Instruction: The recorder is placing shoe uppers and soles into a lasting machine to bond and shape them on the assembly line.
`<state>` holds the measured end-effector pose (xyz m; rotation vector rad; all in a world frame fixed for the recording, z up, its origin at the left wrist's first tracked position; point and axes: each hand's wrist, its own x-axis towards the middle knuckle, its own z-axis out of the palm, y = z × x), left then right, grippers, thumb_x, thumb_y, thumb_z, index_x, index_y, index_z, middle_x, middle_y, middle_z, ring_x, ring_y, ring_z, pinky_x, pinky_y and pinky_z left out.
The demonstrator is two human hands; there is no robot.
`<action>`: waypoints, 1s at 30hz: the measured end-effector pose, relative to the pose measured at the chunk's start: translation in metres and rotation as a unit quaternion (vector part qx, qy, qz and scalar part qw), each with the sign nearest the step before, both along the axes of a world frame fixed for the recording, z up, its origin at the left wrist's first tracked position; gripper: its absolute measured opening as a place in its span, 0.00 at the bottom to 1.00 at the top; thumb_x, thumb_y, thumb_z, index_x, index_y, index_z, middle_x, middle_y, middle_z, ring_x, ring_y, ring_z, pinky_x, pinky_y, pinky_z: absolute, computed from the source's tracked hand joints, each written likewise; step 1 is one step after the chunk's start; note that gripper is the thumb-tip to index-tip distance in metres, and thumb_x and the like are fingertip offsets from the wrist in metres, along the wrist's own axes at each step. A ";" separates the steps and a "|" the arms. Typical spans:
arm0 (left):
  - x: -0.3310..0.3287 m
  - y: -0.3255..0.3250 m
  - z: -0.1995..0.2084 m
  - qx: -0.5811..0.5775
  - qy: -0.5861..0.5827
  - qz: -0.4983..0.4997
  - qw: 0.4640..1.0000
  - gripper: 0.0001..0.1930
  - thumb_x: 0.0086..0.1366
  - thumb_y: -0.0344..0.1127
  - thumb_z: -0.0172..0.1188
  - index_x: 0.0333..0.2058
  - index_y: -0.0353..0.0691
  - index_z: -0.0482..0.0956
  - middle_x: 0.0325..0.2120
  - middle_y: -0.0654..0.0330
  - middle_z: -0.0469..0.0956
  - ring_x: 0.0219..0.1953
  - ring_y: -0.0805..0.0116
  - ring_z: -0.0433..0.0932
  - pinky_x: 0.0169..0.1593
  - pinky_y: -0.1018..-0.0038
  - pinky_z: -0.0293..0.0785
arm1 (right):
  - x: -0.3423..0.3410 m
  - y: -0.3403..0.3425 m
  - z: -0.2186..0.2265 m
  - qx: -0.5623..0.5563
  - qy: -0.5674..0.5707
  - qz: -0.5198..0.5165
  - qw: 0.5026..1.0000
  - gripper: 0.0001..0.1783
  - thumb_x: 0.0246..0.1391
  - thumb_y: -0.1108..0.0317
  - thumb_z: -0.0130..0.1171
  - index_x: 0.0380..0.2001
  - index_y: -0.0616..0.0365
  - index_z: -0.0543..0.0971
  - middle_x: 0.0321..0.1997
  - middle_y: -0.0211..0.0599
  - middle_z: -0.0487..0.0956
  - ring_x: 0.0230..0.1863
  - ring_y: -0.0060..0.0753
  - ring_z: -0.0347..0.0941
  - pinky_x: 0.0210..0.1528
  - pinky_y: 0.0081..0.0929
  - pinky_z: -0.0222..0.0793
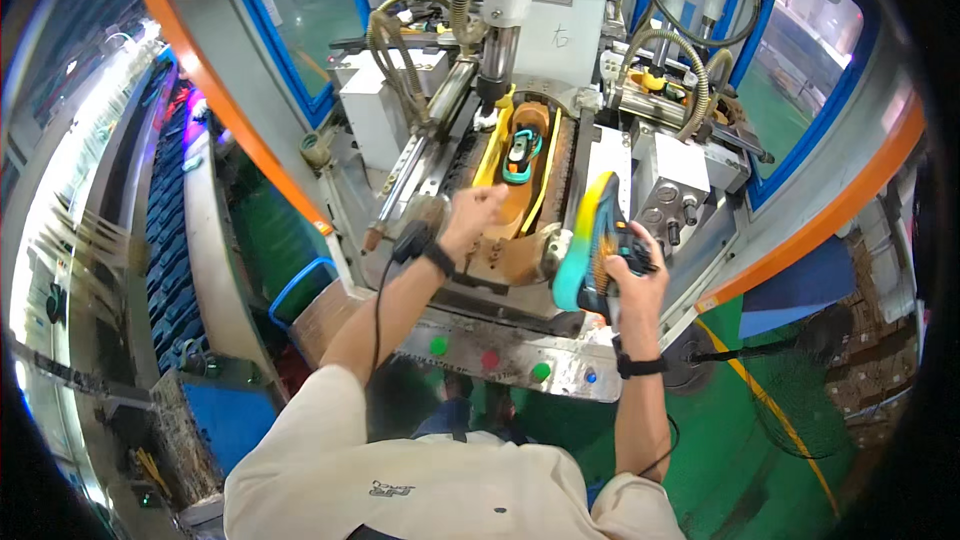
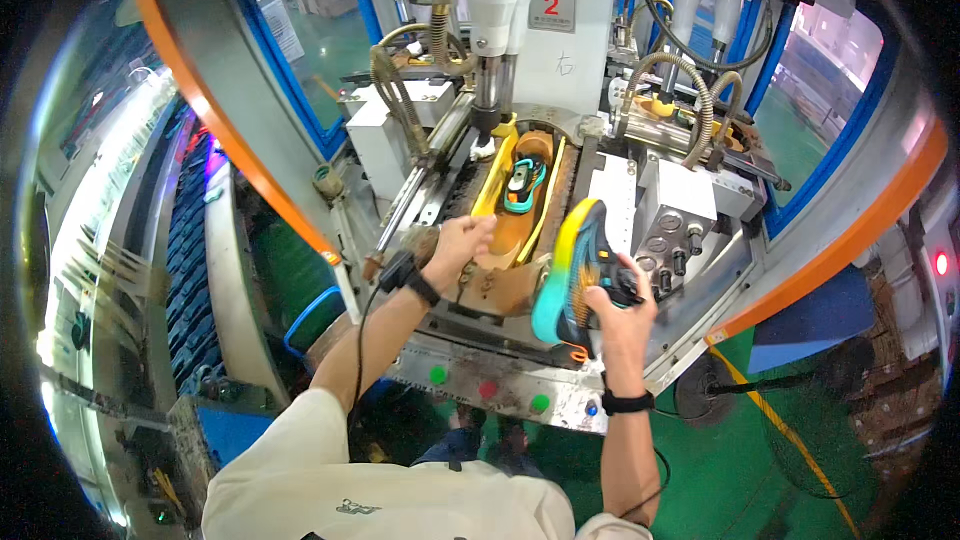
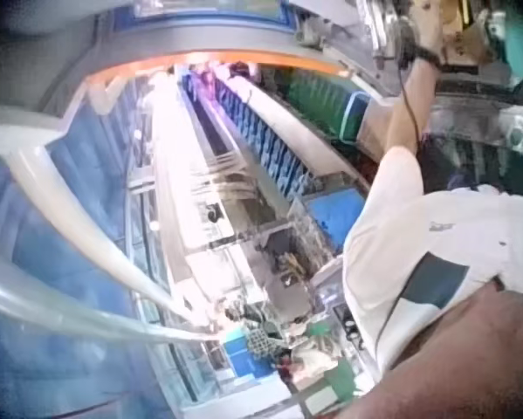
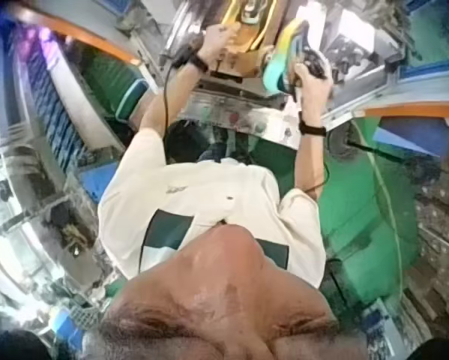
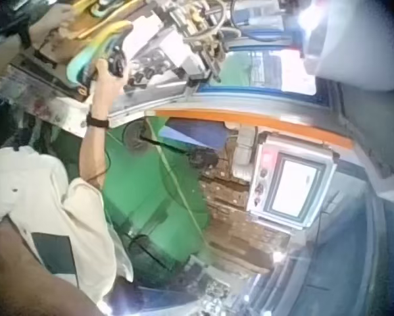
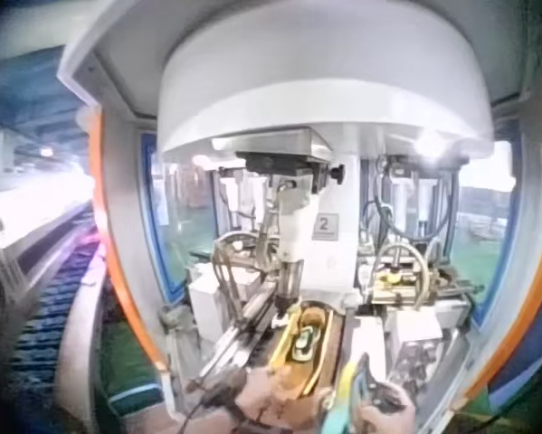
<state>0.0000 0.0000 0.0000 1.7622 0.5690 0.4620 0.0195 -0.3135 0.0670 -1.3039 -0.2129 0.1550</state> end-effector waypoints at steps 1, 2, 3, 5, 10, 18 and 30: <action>0.023 0.004 -0.020 0.040 -0.008 0.018 0.999 0.19 0.58 0.49 0.69 0.33 0.35 0.87 0.24 0.57 0.83 0.27 0.63 0.80 0.38 0.69 0.76 | 0.002 -0.014 0.000 -0.004 0.001 -0.027 1.000 0.29 0.44 0.77 0.62 0.54 0.62 0.75 0.41 0.32 0.79 0.39 0.20 0.74 0.44 0.19 0.71; 0.044 0.002 -0.038 0.117 -0.011 0.059 0.991 0.21 0.56 0.49 0.69 0.29 0.32 0.85 0.22 0.55 0.83 0.28 0.62 0.81 0.38 0.69 0.75 | 0.003 -0.031 0.000 -0.016 -0.020 -0.051 0.998 0.28 0.44 0.77 0.62 0.53 0.63 0.75 0.41 0.32 0.79 0.40 0.21 0.74 0.44 0.19 0.72; 0.109 -0.016 -0.033 0.103 0.034 0.067 0.992 0.22 0.54 0.51 0.69 0.28 0.31 0.84 0.25 0.50 0.83 0.30 0.58 0.83 0.39 0.66 0.75 | 0.051 -0.062 0.026 -0.041 -0.037 -0.046 0.997 0.28 0.45 0.77 0.61 0.54 0.63 0.74 0.42 0.33 0.79 0.40 0.21 0.74 0.46 0.20 0.71; 0.161 0.002 -0.075 0.189 0.008 0.146 0.971 0.24 0.53 0.53 0.68 0.29 0.31 0.82 0.29 0.46 0.83 0.33 0.53 0.83 0.39 0.63 0.75 | 0.065 -0.071 0.029 -0.092 -0.047 -0.085 0.991 0.29 0.45 0.77 0.61 0.55 0.63 0.73 0.43 0.34 0.78 0.41 0.22 0.74 0.47 0.20 0.71; 0.240 0.013 -0.114 0.263 0.031 0.130 0.956 0.23 0.52 0.41 0.67 0.43 0.32 0.78 0.41 0.38 0.79 0.49 0.39 0.75 0.54 0.52 0.70 | 0.113 -0.058 0.022 -0.184 -0.073 -0.143 0.970 0.27 0.44 0.76 0.63 0.52 0.67 0.75 0.41 0.34 0.77 0.39 0.21 0.72 0.44 0.20 0.71; 0.117 0.006 -0.035 -0.418 -0.039 -0.031 0.907 0.09 0.62 0.35 0.64 0.33 0.34 0.80 0.32 0.59 0.82 0.29 0.70 0.80 0.29 0.74 0.78 | 0.261 0.076 0.041 -0.460 -0.147 -0.006 0.876 0.21 0.39 0.62 0.71 0.35 0.65 0.81 0.24 0.33 0.78 0.25 0.22 0.73 0.27 0.24 0.68; -0.259 -0.021 0.077 -0.253 -0.084 0.219 0.939 0.15 0.62 0.35 0.56 0.41 0.29 0.75 0.36 0.60 0.80 0.38 0.73 0.78 0.46 0.77 0.74 | 0.300 0.300 -0.143 -0.596 -0.202 -0.078 0.773 0.24 0.44 0.63 0.63 0.43 0.63 0.69 0.38 0.59 0.82 0.45 0.57 0.80 0.47 0.46 0.76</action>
